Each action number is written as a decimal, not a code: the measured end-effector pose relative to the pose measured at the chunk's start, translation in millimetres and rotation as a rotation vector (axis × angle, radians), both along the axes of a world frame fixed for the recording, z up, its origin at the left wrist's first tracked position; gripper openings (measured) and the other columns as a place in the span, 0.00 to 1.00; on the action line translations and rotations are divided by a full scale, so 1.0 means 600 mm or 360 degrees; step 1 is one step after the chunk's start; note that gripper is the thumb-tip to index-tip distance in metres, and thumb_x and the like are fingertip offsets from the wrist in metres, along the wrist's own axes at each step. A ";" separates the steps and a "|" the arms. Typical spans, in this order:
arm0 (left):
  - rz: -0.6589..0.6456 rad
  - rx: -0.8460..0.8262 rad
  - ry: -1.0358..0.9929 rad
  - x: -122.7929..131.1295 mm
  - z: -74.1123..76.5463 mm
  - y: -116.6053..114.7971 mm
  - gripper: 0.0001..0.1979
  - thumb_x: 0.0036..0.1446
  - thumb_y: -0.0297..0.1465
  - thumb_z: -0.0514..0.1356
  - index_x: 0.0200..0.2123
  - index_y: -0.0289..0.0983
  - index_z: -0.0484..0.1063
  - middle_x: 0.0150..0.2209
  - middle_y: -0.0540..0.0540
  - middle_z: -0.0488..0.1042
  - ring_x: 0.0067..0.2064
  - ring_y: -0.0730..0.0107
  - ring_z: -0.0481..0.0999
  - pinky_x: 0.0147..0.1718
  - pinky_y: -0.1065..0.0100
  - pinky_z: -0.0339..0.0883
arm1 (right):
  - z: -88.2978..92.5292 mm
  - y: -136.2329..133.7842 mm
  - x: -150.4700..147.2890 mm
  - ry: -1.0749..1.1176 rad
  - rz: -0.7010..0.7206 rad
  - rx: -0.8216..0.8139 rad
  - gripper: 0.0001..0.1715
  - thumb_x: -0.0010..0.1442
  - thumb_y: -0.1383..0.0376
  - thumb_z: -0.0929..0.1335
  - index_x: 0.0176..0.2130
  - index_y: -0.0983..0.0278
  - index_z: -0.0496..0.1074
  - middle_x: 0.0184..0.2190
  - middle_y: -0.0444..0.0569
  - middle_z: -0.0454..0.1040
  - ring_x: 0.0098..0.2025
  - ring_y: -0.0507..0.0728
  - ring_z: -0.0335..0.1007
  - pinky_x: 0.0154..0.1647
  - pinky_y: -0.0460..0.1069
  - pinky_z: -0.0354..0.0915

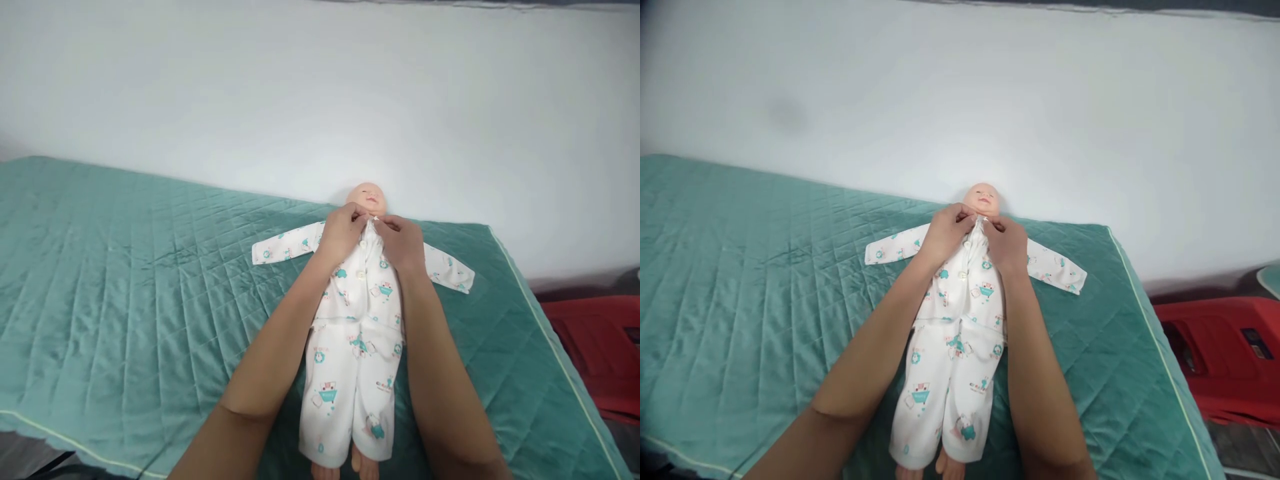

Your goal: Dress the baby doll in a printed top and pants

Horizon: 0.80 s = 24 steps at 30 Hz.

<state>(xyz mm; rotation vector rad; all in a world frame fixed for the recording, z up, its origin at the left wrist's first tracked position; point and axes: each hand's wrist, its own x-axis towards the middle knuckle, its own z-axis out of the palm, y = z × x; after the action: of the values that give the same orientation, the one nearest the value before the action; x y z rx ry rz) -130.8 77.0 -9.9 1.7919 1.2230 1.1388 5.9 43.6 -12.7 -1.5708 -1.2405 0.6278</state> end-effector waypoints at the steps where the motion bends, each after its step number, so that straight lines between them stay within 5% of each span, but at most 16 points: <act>1: -0.0030 -0.0007 -0.0009 -0.001 -0.001 0.001 0.06 0.61 0.28 0.57 0.33 0.36 0.74 0.35 0.48 0.79 0.37 0.70 0.75 0.40 0.68 0.65 | 0.000 0.000 0.000 0.0073 0.0035 0.0037 0.13 0.55 0.58 0.70 0.35 0.63 0.81 0.33 0.48 0.82 0.38 0.59 0.76 0.44 0.53 0.68; 10: -0.0075 -0.0028 -0.0217 0.002 -0.005 0.006 0.05 0.62 0.26 0.57 0.34 0.36 0.71 0.35 0.49 0.77 0.37 0.72 0.74 0.41 0.69 0.66 | -0.003 0.003 -0.002 0.0316 0.0179 0.0177 0.14 0.53 0.59 0.73 0.39 0.63 0.80 0.39 0.49 0.82 0.43 0.59 0.78 0.50 0.55 0.72; 19: -0.0313 -0.0137 -0.0184 -0.020 -0.009 0.013 0.03 0.61 0.25 0.56 0.36 0.37 0.68 0.34 0.50 0.74 0.33 0.74 0.72 0.38 0.70 0.65 | -0.002 -0.003 -0.003 0.0428 0.0339 0.0066 0.16 0.50 0.60 0.75 0.39 0.64 0.78 0.32 0.45 0.79 0.36 0.54 0.75 0.40 0.51 0.70; 24: -0.0370 -0.0030 -0.0061 -0.026 -0.009 0.011 0.08 0.61 0.23 0.54 0.43 0.39 0.68 0.41 0.48 0.77 0.41 0.72 0.75 0.42 0.69 0.66 | -0.006 0.000 0.002 0.0374 0.0400 -0.0005 0.18 0.48 0.61 0.76 0.39 0.63 0.75 0.30 0.43 0.77 0.33 0.53 0.73 0.36 0.49 0.67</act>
<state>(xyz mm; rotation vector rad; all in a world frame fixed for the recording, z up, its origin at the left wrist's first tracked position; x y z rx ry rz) -146.1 83.6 -15.1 1.8350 0.9710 1.0198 6.9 43.3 -16.2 -1.3104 -1.2659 0.9471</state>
